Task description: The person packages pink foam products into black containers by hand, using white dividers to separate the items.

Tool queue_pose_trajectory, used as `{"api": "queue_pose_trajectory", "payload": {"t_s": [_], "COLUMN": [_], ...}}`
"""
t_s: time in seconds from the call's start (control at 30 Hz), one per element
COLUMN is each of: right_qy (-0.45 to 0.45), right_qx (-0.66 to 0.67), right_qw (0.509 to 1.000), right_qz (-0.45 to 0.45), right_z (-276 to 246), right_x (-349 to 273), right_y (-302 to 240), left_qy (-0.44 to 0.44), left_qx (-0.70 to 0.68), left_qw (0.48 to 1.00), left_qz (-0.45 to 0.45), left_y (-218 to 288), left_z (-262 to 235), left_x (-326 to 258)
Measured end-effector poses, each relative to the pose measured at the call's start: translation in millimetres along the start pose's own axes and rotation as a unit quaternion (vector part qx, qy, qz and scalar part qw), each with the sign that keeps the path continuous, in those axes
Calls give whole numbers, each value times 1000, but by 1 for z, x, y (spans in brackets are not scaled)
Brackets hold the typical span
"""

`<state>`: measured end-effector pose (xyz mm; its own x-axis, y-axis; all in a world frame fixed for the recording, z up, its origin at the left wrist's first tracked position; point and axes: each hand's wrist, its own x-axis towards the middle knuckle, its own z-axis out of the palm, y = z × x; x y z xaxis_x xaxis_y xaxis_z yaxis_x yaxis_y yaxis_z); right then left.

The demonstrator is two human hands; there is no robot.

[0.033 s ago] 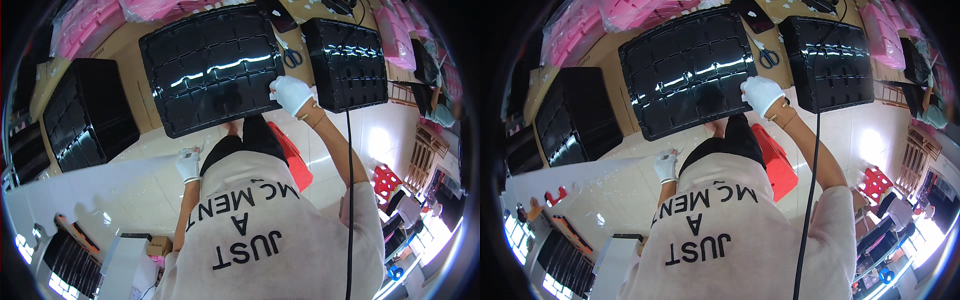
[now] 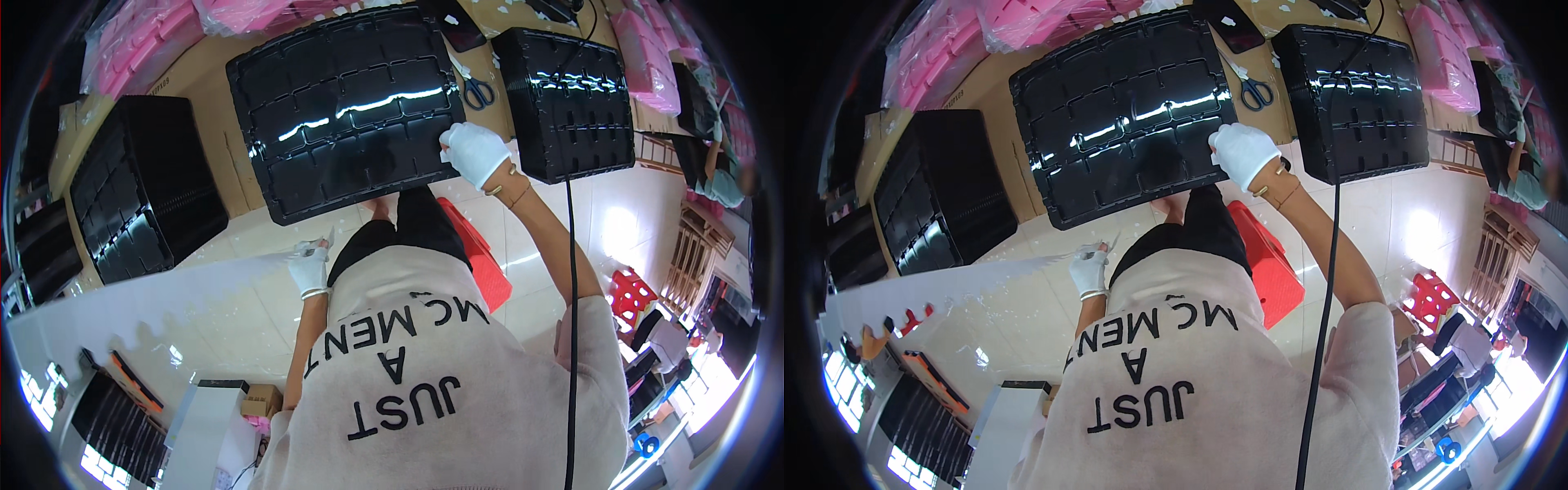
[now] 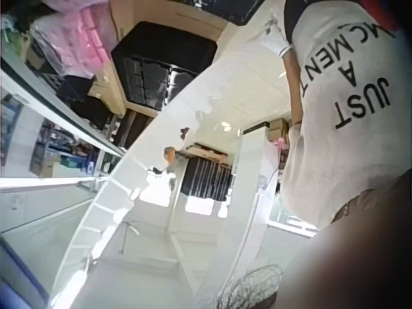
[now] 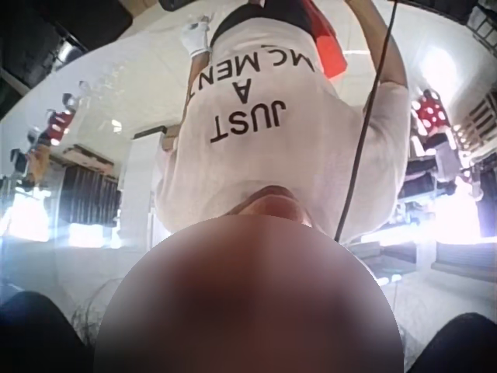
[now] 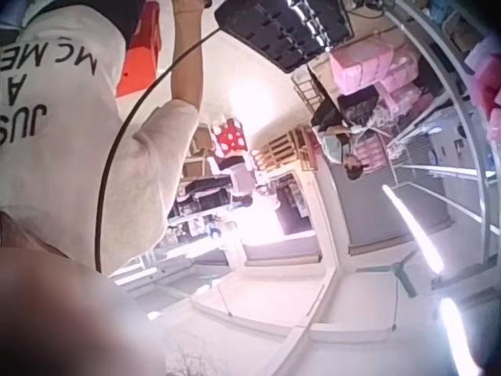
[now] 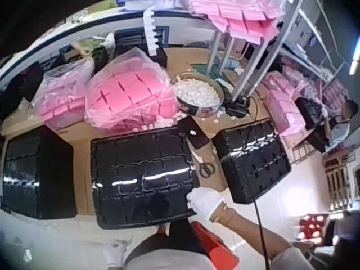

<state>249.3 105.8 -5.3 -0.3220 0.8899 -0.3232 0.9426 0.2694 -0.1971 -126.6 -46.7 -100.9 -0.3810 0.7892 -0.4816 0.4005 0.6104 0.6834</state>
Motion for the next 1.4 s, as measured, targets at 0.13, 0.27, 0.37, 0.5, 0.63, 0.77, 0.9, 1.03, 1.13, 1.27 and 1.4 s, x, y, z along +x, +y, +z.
{"api": "queue_pose_trajectory", "payload": {"t_s": [0.13, 0.27, 0.37, 0.5, 0.63, 0.77, 0.9, 1.03, 1.13, 1.27, 1.4], "right_qy": [1, -6, 17, 23, 68, 66, 84, 64, 87, 46, 44], "right_qx": [14, 18, 22, 17, 68, 129, 281, 380, 407, 406, 433], "right_qw": [1000, 1000, 999, 999, 995, 989, 955, 922, 909, 912, 899], "right_qz": [9, 22, 18, -14, 22, -26, -34, 31, 21, 26, 41], "right_z": [2, 2, 3, 14, 13, 12, -1, -19, -20, -24, -22], "right_x": [1, -3, -3, -9, -7, -23, -55, -55, -47, -37, -29], "right_y": [-1, -8, -6, -6, -1, -7, -55, -93, -102, -104, -105], "left_qy": [-45, -81, -95, -98, -111, -111, -120, -192, -194, -187, -204], "left_qx": [-79, -141, -124, -111, -163, -166, -220, -272, -233, -212, -250], "left_qw": [996, 987, 988, 987, 979, 980, 967, 943, 953, 959, 947], "left_qz": [-16, 9, 15, 62, 49, 28, 41, 5, 22, 24, -2], "left_y": [45, 81, 106, 110, 121, 141, 143, 176, 177, 170, 174], "left_z": [5, 7, 7, 5, 7, 6, 14, 17, 23, 29, 32], "left_x": [-7, -9, -15, -15, -15, -20, -16, -28, -28, -28, -28]}}
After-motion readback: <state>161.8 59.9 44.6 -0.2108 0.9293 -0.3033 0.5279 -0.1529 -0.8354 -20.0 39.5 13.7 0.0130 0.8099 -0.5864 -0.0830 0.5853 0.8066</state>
